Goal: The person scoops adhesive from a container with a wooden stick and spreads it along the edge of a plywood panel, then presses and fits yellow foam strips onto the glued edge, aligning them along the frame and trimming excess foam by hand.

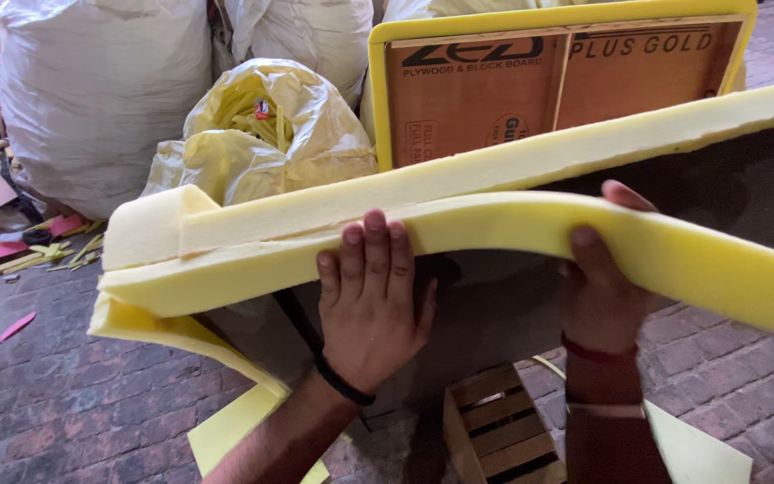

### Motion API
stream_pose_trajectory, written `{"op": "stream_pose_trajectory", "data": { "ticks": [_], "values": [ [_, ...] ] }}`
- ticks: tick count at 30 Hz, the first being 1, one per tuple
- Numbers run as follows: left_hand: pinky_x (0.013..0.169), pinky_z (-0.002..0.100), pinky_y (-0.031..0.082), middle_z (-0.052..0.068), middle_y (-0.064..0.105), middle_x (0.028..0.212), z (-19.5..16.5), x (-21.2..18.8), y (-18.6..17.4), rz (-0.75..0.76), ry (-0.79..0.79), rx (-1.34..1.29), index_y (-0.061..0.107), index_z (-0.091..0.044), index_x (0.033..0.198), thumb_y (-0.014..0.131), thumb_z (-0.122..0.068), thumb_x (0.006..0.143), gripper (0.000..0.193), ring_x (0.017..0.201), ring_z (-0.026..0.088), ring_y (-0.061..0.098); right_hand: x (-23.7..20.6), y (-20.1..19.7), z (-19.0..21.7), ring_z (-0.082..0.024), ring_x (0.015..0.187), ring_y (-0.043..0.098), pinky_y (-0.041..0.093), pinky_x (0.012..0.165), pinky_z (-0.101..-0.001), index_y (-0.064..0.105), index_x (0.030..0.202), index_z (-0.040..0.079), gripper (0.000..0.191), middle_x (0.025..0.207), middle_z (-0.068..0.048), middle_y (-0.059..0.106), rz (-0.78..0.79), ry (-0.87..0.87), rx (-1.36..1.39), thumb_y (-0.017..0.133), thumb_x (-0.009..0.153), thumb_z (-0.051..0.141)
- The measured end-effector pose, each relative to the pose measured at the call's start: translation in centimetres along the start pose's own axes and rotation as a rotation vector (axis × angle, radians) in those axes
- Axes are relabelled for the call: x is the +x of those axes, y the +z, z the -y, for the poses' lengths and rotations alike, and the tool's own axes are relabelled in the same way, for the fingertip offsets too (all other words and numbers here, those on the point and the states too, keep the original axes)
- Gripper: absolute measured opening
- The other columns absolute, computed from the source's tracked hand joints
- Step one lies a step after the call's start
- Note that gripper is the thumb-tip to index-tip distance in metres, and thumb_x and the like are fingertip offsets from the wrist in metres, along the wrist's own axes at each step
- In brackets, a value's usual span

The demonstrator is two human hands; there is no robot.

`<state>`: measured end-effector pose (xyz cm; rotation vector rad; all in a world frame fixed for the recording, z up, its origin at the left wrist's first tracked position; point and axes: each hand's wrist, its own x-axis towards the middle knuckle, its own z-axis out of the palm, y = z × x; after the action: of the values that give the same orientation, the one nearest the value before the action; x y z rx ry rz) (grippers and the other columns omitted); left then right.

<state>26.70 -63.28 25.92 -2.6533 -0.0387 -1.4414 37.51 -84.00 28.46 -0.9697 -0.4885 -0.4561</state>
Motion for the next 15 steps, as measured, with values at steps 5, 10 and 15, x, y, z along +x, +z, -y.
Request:
{"op": "stream_pose_trajectory", "data": {
  "ticks": [5,10,15],
  "values": [
    [0.13,0.051,-0.005,0.022,0.025,0.171,-1.8,1.1,0.3,0.016,0.055,0.021,0.035,0.0,0.164,0.061,-0.04,0.104,0.077,0.161,0.036,0.008,1.2,-0.3,-2.0,-0.008,0.088,0.061,0.048,0.069,-0.0207,0.06,0.14,0.004,0.052,0.112,-0.003,0.069,0.061,-0.082,-0.132,0.084,0.096,0.018],
    [0.129,0.047,-0.006,0.018,0.025,0.172,-4.5,3.3,1.7,0.056,0.211,0.056,0.037,-0.003,0.166,0.056,-0.037,0.1,0.076,0.16,0.031,0.01,1.8,0.5,-1.5,-0.007,0.086,0.059,0.048,0.069,-0.0199,0.06,0.14,0.002,0.056,0.115,-0.004,0.069,0.072,-0.036,-0.085,0.085,0.094,0.02],
    [0.132,0.047,-0.005,0.013,0.025,0.173,-5.7,4.0,3.0,-0.034,0.206,0.158,0.039,-0.005,0.165,0.056,-0.033,0.104,0.069,0.162,0.027,0.01,3.0,-1.7,0.3,-0.013,0.085,0.065,0.051,0.065,-0.0227,0.062,0.139,0.001,0.051,0.125,-0.007,0.071,0.106,-0.085,0.19,0.08,0.095,0.019]
  ]
}}
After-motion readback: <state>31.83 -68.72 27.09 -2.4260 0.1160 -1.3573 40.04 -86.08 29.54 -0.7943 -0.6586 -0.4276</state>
